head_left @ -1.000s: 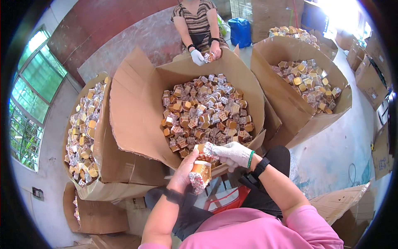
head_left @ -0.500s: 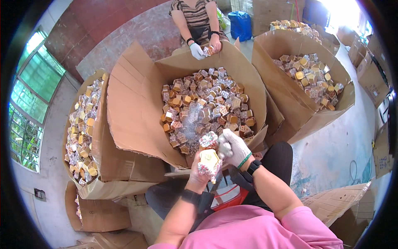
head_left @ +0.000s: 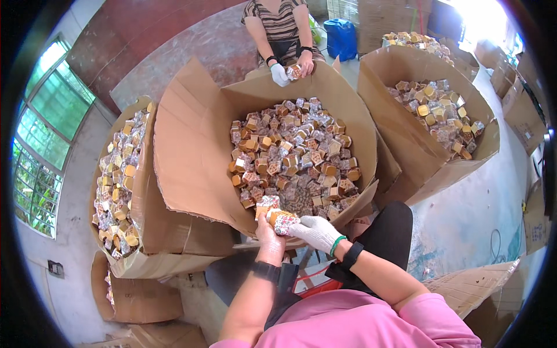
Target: The worker is sorting small individually wrapped food items or packages from one large cardboard bin into smaller groups or checking them.
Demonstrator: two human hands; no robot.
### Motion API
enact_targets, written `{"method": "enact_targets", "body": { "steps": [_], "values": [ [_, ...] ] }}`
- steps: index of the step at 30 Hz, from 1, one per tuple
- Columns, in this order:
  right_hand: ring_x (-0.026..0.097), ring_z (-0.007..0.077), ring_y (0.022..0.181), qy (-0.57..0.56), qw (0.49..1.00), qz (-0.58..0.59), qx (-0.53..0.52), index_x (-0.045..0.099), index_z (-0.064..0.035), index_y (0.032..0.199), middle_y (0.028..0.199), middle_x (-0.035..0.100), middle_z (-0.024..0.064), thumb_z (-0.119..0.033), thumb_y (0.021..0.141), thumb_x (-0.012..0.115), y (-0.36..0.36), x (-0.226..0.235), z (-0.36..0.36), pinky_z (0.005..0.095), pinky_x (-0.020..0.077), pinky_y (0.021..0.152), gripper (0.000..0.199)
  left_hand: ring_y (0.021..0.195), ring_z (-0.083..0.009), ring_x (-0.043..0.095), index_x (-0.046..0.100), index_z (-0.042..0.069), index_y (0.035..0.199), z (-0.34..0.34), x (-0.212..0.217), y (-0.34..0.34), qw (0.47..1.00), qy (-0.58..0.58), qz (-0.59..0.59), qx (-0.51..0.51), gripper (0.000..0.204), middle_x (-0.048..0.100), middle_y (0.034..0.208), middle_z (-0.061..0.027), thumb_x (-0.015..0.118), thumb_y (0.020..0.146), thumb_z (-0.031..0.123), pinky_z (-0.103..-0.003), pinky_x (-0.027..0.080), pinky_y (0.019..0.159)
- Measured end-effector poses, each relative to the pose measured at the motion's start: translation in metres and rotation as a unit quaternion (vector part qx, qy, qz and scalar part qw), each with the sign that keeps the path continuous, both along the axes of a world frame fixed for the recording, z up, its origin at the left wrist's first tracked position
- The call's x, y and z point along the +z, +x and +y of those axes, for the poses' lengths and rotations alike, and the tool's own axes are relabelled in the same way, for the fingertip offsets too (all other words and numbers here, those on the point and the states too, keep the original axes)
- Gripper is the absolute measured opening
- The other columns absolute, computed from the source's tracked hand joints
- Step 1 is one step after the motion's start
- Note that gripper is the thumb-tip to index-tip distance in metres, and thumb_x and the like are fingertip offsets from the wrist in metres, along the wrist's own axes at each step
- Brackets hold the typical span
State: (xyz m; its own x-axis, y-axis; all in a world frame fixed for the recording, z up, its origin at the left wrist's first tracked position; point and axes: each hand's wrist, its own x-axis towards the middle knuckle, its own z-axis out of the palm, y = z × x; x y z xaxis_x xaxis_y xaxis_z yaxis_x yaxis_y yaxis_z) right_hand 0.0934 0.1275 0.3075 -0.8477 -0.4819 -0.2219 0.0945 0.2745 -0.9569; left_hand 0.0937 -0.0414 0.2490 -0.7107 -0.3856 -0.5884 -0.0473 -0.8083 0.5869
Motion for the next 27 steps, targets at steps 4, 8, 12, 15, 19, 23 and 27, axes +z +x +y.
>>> {"method": "enact_targets", "body": {
  "steps": [4,8,12,15,19,23,27],
  "values": [
    [0.063,0.0401,0.088,0.168,0.979,0.098,0.060,0.067,-0.0007,0.091,0.089,0.065,0.0248,-0.050,0.088,0.054,-0.004,0.014,0.008,0.0434,0.0494,0.075,0.051,0.087,-0.0236,0.064,0.057,0.003,0.105,-0.004,0.002,-0.002,0.999,-0.042,0.014,-0.015,0.031,0.062,0.092,-0.0070,0.051,0.094,0.032,-0.040,0.054,0.079],
    [0.064,0.0398,0.084,0.200,0.967,0.131,0.086,0.068,-0.0029,0.088,0.085,0.066,0.0232,-0.051,0.088,0.053,0.000,0.037,0.004,0.0442,0.0501,0.074,0.050,0.087,-0.0230,0.065,0.056,0.006,0.112,-0.002,-0.001,0.003,0.989,-0.091,0.056,-0.100,0.038,0.064,0.098,-0.0075,0.045,0.097,0.038,-0.039,0.054,0.078],
    [0.065,0.0382,0.081,0.176,0.967,0.119,0.141,0.068,-0.0039,0.091,0.085,0.066,0.0218,-0.051,0.088,0.053,0.002,0.051,0.008,0.0419,0.0506,0.073,0.050,0.085,-0.0247,0.066,0.056,0.008,0.118,0.003,0.012,0.011,0.975,0.041,0.073,-0.204,0.044,0.066,0.100,-0.0095,0.041,0.099,0.044,-0.042,0.055,0.077],
    [0.065,0.0369,0.080,0.116,0.971,0.113,0.174,0.068,-0.0039,0.095,0.086,0.066,0.0207,-0.051,0.088,0.054,0.003,0.050,0.009,0.0400,0.0506,0.074,0.049,0.091,-0.0329,0.065,0.053,0.006,0.124,-0.011,-0.007,0.013,0.959,0.125,0.072,-0.244,0.053,0.065,0.107,-0.0145,0.038,0.097,0.048,-0.050,0.054,0.079],
    [0.064,0.0362,0.080,0.101,0.977,0.060,0.177,0.067,-0.0035,0.099,0.089,0.066,0.0204,-0.048,0.089,0.054,0.000,0.051,0.013,0.0390,0.0503,0.075,0.047,0.091,-0.0336,0.065,0.056,0.008,0.122,-0.008,-0.011,0.012,0.961,0.111,0.036,-0.251,0.052,0.066,0.107,-0.0147,0.037,0.097,0.049,-0.052,0.054,0.078],
    [0.065,0.0285,0.073,0.013,0.989,0.021,0.147,0.066,-0.0030,0.101,0.083,0.068,0.0163,-0.039,0.090,0.056,-0.001,0.040,0.016,0.0354,0.0508,0.071,0.039,0.091,-0.0318,0.066,0.059,0.012,0.117,0.000,0.011,0.018,0.940,0.128,0.009,-0.317,0.048,0.067,0.106,-0.0122,0.036,0.096,0.048,-0.052,0.054,0.075],
    [0.059,0.0139,0.067,-0.100,0.975,-0.182,0.084,0.064,-0.0036,0.095,0.075,0.063,0.0052,-0.028,0.090,0.059,0.004,0.039,0.014,0.0274,0.0483,0.064,0.026,0.099,-0.0287,0.064,0.061,0.017,0.114,-0.016,-0.016,0.018,0.936,0.158,0.038,-0.312,0.043,0.067,0.106,-0.0084,0.033,0.095,0.043,-0.050,0.051,0.081]
  ]
}}
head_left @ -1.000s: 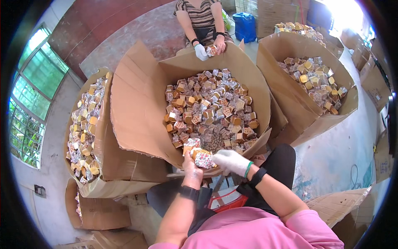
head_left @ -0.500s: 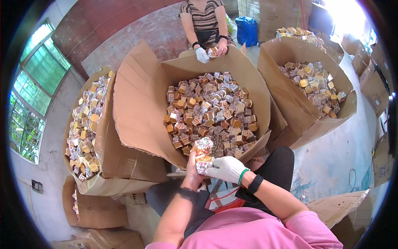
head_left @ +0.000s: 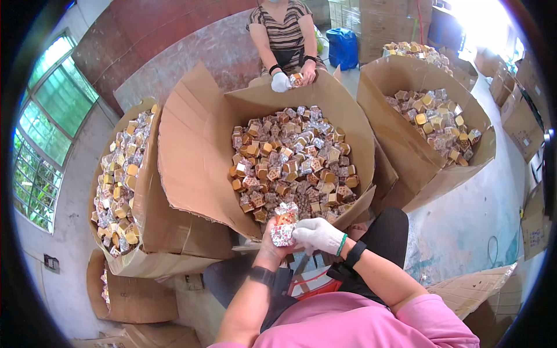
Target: The worker is sorting small individually wrapped food items or packages from one large cardboard bin into smaller groups or checking them.
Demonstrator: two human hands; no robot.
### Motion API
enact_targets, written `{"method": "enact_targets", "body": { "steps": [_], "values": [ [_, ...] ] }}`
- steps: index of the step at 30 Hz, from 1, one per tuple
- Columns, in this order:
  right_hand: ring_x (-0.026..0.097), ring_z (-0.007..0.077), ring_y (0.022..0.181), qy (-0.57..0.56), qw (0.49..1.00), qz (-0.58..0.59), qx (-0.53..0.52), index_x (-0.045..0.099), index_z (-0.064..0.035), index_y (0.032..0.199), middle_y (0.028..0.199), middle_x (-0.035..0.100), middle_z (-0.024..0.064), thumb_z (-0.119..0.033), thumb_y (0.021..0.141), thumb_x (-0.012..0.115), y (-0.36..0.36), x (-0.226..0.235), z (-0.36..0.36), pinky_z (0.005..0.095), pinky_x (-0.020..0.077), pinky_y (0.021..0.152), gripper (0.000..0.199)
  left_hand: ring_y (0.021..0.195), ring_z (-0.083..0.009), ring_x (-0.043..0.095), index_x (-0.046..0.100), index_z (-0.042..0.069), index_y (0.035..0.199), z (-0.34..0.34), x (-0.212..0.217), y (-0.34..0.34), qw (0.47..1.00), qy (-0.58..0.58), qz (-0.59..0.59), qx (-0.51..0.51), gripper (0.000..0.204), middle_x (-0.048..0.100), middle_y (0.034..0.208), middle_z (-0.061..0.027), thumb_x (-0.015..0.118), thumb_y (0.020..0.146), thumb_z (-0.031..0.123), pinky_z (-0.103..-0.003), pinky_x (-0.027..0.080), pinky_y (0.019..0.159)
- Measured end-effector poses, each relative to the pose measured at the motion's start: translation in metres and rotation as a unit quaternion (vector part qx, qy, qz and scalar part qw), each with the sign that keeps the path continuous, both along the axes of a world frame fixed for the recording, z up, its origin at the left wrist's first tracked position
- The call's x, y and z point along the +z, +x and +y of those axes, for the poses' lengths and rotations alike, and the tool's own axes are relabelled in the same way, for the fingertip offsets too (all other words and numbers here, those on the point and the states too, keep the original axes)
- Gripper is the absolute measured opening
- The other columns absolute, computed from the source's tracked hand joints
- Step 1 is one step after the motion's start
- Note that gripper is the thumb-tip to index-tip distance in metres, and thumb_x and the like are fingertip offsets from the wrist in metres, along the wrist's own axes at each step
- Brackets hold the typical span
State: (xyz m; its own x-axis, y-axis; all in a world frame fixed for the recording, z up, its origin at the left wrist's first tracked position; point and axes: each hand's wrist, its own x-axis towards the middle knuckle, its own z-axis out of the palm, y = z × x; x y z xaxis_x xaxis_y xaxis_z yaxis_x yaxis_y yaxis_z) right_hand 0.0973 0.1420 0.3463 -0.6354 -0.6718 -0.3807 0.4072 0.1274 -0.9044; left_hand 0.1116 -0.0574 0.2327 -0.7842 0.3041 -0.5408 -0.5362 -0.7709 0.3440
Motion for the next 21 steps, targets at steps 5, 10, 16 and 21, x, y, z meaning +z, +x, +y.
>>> {"method": "enact_targets", "body": {
  "steps": [5,10,16,21],
  "values": [
    [0.056,0.0098,0.067,-0.102,0.984,-0.057,-0.138,0.061,-0.0060,0.088,0.077,0.060,0.0003,-0.022,0.088,0.063,-0.015,-0.046,0.023,0.0242,0.0476,0.065,0.016,0.085,-0.0249,0.063,0.062,0.017,0.110,-0.001,0.019,-0.011,0.999,0.015,-0.002,0.032,0.036,0.067,0.097,-0.0038,0.040,0.095,0.041,-0.044,0.050,0.076],
    [0.062,0.0202,0.078,-0.289,0.916,-0.194,-0.197,0.060,-0.0040,0.095,0.088,0.062,0.0064,-0.002,0.079,0.058,-0.020,-0.098,0.045,0.0367,0.0521,0.075,0.016,0.084,-0.0261,0.062,0.064,0.015,0.107,0.015,0.029,-0.030,0.992,-0.001,-0.082,0.093,0.039,0.067,0.095,-0.0055,0.046,0.094,0.047,-0.045,0.052,0.074],
    [0.061,0.0199,0.079,-0.358,0.882,-0.255,-0.170,0.061,-0.0019,0.096,0.089,0.062,0.0073,-0.004,0.087,0.057,-0.023,-0.119,0.047,0.0344,0.0513,0.080,0.011,0.088,-0.0286,0.063,0.057,0.017,0.119,0.124,0.136,-0.123,0.985,0.034,0.140,-0.093,0.048,0.065,0.097,-0.0102,0.042,0.095,0.056,-0.047,0.051,0.074],
    [0.059,0.0149,0.078,-0.041,0.850,0.511,-0.121,0.062,-0.0023,0.091,0.089,0.062,0.0037,-0.001,0.083,0.059,-0.040,-0.118,0.066,0.0320,0.0506,0.075,0.009,0.102,-0.0256,0.057,0.047,0.012,0.130,0.243,0.263,-0.172,0.972,-0.148,0.172,-0.067,0.056,0.060,0.112,-0.0091,0.057,0.091,0.050,-0.048,0.045,0.087]
  ]
}}
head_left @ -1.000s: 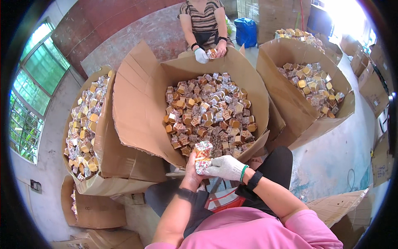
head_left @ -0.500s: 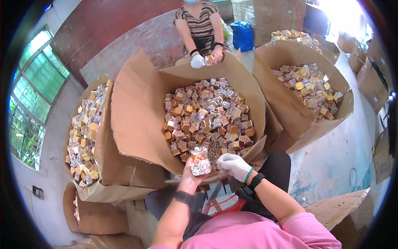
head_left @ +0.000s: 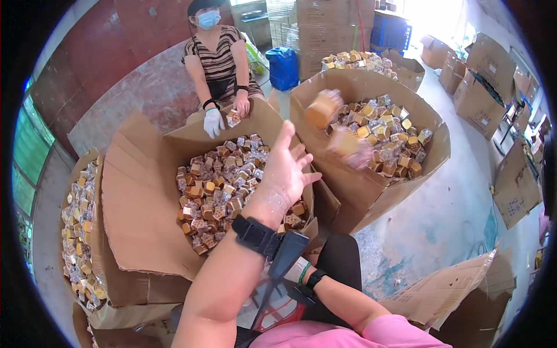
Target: The worker is sorting small individually wrapped food items or packages from one large cardboard bin into smaller groups or checking them.
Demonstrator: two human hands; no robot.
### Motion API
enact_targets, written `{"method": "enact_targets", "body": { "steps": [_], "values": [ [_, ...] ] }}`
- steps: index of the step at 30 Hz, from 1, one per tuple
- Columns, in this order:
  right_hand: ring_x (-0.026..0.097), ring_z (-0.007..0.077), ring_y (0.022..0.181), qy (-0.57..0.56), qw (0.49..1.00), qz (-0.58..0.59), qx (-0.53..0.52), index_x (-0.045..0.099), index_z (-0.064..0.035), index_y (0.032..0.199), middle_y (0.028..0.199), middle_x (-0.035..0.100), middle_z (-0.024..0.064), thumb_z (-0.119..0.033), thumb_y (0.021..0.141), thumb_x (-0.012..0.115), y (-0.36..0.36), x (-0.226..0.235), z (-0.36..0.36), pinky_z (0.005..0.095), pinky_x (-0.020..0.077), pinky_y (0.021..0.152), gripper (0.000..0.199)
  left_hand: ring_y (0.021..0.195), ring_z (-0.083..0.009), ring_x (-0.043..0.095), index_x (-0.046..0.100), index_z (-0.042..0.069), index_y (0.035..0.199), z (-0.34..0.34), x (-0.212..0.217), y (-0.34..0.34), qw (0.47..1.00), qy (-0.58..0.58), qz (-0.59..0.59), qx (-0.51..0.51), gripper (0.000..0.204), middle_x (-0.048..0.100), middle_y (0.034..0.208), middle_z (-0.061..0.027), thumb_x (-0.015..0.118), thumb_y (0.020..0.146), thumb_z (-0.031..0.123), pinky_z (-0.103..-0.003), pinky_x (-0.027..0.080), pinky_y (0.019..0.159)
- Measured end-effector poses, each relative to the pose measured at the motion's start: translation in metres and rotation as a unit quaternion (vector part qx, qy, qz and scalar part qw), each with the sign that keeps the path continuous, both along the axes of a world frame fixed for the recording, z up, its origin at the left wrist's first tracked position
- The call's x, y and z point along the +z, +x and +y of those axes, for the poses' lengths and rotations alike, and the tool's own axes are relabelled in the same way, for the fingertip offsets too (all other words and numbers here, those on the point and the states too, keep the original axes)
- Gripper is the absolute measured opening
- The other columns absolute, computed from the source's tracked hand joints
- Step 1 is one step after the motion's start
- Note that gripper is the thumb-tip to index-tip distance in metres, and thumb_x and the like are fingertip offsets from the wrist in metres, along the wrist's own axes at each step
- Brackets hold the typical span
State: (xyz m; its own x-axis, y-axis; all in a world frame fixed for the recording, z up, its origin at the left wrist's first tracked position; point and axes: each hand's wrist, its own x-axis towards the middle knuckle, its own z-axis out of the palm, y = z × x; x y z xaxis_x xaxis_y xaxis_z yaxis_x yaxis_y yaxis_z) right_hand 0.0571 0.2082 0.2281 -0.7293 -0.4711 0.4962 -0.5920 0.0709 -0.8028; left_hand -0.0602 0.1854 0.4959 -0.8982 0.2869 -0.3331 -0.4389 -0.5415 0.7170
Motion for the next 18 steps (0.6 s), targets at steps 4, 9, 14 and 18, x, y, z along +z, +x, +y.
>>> {"method": "enact_targets", "body": {
  "steps": [4,9,14,18],
  "values": [
    [0.058,0.0154,0.072,-0.230,0.880,-0.405,0.099,0.058,-0.0026,0.086,0.085,0.059,0.0040,-0.001,0.082,0.059,-0.015,0.005,0.022,0.0311,0.0507,0.069,0.004,0.107,-0.0286,0.056,0.049,0.010,0.125,-0.020,-0.034,-0.019,0.991,-0.131,0.021,-0.031,0.053,0.059,0.117,-0.0124,0.064,0.088,0.043,-0.048,0.045,0.089],
    [0.058,0.0164,0.065,-0.266,0.817,-0.511,0.020,0.056,-0.0040,0.081,0.073,0.054,0.0042,-0.008,0.085,0.059,-0.046,0.056,0.046,0.0297,0.0475,0.058,0.006,0.092,-0.0254,0.062,0.056,0.005,0.109,-0.129,-0.133,-0.031,0.987,-0.144,-0.070,-0.030,0.034,0.065,0.105,-0.0122,0.058,0.091,0.033,-0.041,0.051,0.080],
    [0.056,0.0121,0.057,-0.175,0.844,-0.490,-0.128,0.059,-0.0040,0.086,0.071,0.057,0.0025,-0.009,0.078,0.064,-0.090,0.063,0.055,0.0238,0.0424,0.054,0.011,0.078,-0.0248,0.063,0.058,0.007,0.106,-0.213,-0.237,-0.008,0.940,-0.266,-0.200,0.080,0.029,0.065,0.097,-0.0089,0.056,0.090,0.031,-0.040,0.051,0.071],
    [0.060,0.0173,0.073,-0.003,0.924,-0.337,-0.179,0.061,-0.0015,0.090,0.079,0.061,0.0054,-0.018,0.078,0.064,-0.114,0.048,0.045,0.0319,0.0470,0.066,0.020,0.068,-0.0202,0.060,0.056,0.010,0.105,-0.261,-0.310,0.005,0.893,-0.341,-0.291,0.037,0.023,0.062,0.090,-0.0054,0.056,0.089,0.027,-0.040,0.047,0.064]
  ]
}}
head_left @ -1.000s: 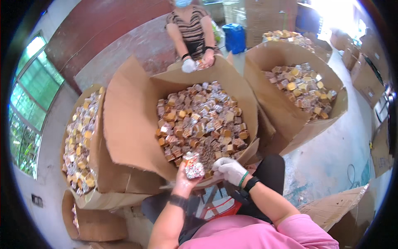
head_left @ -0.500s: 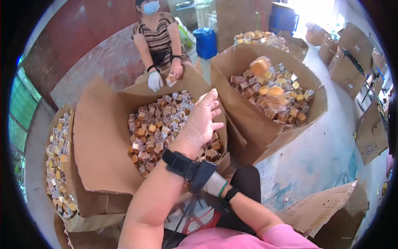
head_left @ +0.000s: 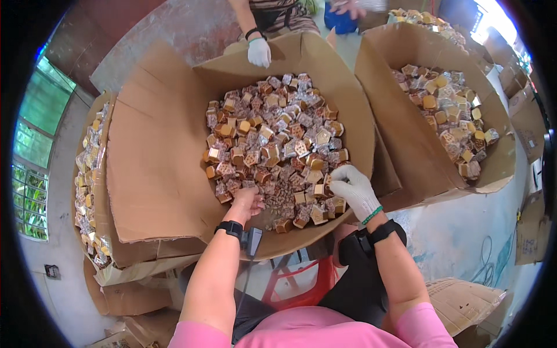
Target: The worker is sorting small individually wrapped food items or packages from one large cardboard bin into smaller groups or checking them.
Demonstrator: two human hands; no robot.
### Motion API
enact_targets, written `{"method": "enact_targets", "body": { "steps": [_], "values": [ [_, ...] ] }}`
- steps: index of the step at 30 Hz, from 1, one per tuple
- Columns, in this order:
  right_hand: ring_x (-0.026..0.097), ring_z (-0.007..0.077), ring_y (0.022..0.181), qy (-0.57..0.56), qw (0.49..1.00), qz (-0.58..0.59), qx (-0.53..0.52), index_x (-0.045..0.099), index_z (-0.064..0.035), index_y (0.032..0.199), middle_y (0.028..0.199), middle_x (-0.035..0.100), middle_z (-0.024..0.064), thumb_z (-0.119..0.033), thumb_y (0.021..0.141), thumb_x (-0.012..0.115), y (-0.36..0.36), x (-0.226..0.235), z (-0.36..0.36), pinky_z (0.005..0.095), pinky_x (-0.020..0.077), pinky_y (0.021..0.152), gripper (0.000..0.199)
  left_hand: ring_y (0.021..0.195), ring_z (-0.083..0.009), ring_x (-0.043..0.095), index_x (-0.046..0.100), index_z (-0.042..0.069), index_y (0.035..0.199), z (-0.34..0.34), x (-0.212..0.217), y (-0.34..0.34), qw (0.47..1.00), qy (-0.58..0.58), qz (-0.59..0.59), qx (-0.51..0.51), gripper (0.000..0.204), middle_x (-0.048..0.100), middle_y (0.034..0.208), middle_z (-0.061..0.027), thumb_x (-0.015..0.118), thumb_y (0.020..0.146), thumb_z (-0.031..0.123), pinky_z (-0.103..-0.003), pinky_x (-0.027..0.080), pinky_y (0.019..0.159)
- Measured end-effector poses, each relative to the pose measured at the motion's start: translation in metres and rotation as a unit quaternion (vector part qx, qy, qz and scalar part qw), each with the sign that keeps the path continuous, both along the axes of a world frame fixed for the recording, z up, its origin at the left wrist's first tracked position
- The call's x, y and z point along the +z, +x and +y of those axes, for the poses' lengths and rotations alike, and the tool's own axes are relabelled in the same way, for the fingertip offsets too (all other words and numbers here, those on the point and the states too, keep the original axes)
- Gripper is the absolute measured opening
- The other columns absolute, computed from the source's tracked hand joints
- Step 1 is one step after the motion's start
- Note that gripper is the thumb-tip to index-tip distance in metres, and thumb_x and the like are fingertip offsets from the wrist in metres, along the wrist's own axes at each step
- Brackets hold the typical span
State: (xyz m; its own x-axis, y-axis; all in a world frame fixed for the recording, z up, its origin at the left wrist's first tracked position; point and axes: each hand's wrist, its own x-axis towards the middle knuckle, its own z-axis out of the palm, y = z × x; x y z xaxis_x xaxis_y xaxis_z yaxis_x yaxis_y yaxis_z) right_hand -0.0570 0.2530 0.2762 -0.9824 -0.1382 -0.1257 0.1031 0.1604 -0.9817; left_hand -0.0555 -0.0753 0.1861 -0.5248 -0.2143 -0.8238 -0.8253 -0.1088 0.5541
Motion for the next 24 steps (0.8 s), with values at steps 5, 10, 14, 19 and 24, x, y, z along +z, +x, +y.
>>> {"method": "enact_targets", "body": {
  "steps": [5,10,14,19,24],
  "values": [
    [0.057,0.0344,0.087,0.274,0.952,0.108,0.087,0.065,-0.0024,0.080,0.082,0.058,0.0144,-0.030,0.078,0.061,-0.024,-0.021,-0.009,0.0418,0.0454,0.080,0.028,0.064,-0.0184,0.057,0.057,0.008,0.104,0.007,-0.039,-0.014,0.995,-0.038,-0.039,-0.084,0.025,0.058,0.083,-0.0044,0.059,0.086,0.025,-0.034,0.040,0.043],
    [0.055,0.0347,0.098,0.274,0.958,0.085,0.018,0.064,-0.0052,0.083,0.093,0.060,0.0136,-0.023,0.079,0.063,-0.037,-0.027,-0.023,0.0409,0.0449,0.086,0.018,0.096,-0.0266,0.059,0.054,0.010,0.121,0.020,-0.091,-0.029,0.915,-0.132,-0.134,-0.357,0.041,0.058,0.109,-0.0088,0.059,0.089,0.034,-0.043,0.049,0.075],
    [0.056,0.0324,0.106,0.247,0.964,0.091,0.033,0.062,-0.0075,0.094,0.106,0.062,0.0127,-0.021,0.080,0.066,-0.043,-0.034,-0.026,0.0391,0.0452,0.092,0.020,0.122,-0.0338,0.051,0.049,0.012,0.136,0.025,-0.165,-0.018,0.663,-0.209,-0.149,-0.703,0.058,0.052,0.133,-0.0148,0.064,0.085,0.035,-0.044,0.045,0.099],
    [0.057,0.0326,0.108,0.213,0.974,0.045,0.061,0.063,-0.0087,0.098,0.111,0.061,0.0138,-0.018,0.079,0.069,-0.052,-0.030,-0.027,0.0378,0.0465,0.093,0.022,0.119,-0.0372,0.053,0.043,0.007,0.139,0.013,-0.231,0.019,0.708,-0.136,-0.071,-0.690,0.074,0.054,0.132,-0.0216,0.072,0.075,0.033,-0.044,0.045,0.099],
    [0.059,0.0322,0.107,0.197,0.976,0.010,0.089,0.065,-0.0078,0.100,0.111,0.062,0.0136,-0.017,0.078,0.072,-0.059,-0.030,-0.029,0.0365,0.0472,0.093,0.025,0.124,-0.0407,0.048,0.038,0.006,0.142,0.035,-0.255,0.015,0.924,-0.143,0.049,-0.350,0.081,0.043,0.140,-0.0255,0.074,0.076,0.034,-0.043,0.042,0.103]
  ]
}}
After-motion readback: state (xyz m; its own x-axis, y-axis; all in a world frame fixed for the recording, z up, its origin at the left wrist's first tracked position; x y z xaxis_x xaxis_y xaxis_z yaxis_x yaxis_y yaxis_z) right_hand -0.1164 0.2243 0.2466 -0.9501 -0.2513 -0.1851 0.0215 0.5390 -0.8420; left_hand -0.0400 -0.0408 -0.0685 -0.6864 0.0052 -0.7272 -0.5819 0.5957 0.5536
